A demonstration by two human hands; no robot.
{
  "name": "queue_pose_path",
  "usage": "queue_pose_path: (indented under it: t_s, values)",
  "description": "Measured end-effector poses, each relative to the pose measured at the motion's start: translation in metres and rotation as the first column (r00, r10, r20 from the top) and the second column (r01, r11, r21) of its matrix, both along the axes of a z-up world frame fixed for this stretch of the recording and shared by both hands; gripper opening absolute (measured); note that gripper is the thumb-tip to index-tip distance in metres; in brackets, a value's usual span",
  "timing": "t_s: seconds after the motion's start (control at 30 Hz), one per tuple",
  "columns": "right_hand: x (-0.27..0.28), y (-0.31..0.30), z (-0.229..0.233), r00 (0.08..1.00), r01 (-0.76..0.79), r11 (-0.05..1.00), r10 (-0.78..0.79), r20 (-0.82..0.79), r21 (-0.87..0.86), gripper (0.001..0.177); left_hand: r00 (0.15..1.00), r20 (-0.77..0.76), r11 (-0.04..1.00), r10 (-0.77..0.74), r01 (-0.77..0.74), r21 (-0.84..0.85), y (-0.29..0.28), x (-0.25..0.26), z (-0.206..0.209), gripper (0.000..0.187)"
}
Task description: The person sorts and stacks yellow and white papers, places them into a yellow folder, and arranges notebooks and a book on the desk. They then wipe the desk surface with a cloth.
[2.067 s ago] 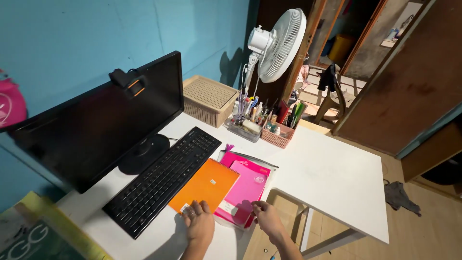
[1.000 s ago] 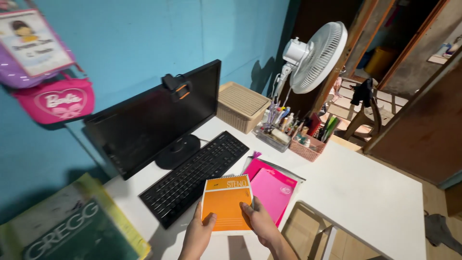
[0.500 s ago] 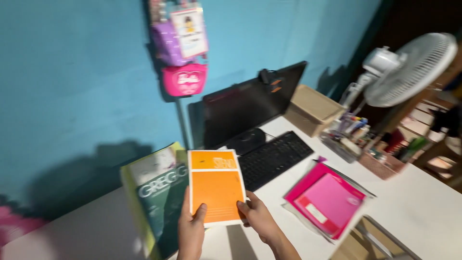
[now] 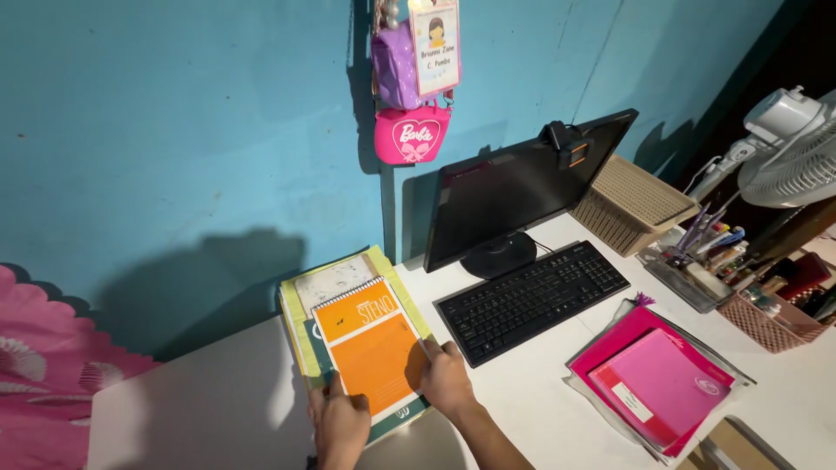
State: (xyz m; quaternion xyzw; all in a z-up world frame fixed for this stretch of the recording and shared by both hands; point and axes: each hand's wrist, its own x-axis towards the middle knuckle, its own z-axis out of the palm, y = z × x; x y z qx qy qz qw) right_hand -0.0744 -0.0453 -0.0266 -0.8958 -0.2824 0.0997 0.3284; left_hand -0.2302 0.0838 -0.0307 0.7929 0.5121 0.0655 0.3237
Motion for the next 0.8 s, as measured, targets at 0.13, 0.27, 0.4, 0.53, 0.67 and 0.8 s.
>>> queue_pose_path:
  t_s: [0.13, 0.27, 0.4, 0.53, 0.67, 0.8]
  values:
    - [-0.006, -0.002, 0.020, 0.999, -0.029, 0.992, 0.033, 0.028, -0.123, 0.050, 1.000, -0.009, 1.000, 0.016, -0.016, 0.026, -0.003, 0.004, 0.007, 0.068]
    - [-0.009, -0.008, 0.052, 0.994, -0.092, 0.965, 0.076, -0.076, -0.244, 0.056, 0.999, 0.011, 0.994, 0.046, -0.047, 0.094, -0.020, 0.009, 0.024, 0.075]
    - [-0.009, -0.020, 0.069, 0.981, -0.139, 0.956, 0.098, -0.166, -0.258, 0.066, 1.000, -0.029, 0.990, -0.009, 0.013, 0.141, -0.043, 0.025, 0.048, 0.071]
    - [0.004, -0.043, 0.058, 0.988, -0.029, 0.994, 0.012, -0.156, -0.106, 0.067, 0.988, -0.013, 0.963, -0.156, 0.155, 0.223, -0.075, 0.046, 0.065, 0.055]
    - [0.027, -0.085, 0.041, 0.980, 0.175, 0.983, -0.169, -0.104, 0.058, 0.060, 0.920, -0.020, 0.899, -0.391, 0.386, 0.208, -0.118, 0.076, 0.068, 0.026]
    - [0.053, -0.143, 0.020, 0.919, 0.375, 0.918, -0.350, -0.180, 0.132, 0.056, 0.832, 0.077, 0.824, -0.549, 0.524, 0.216, -0.171, 0.118, 0.059, 0.022]
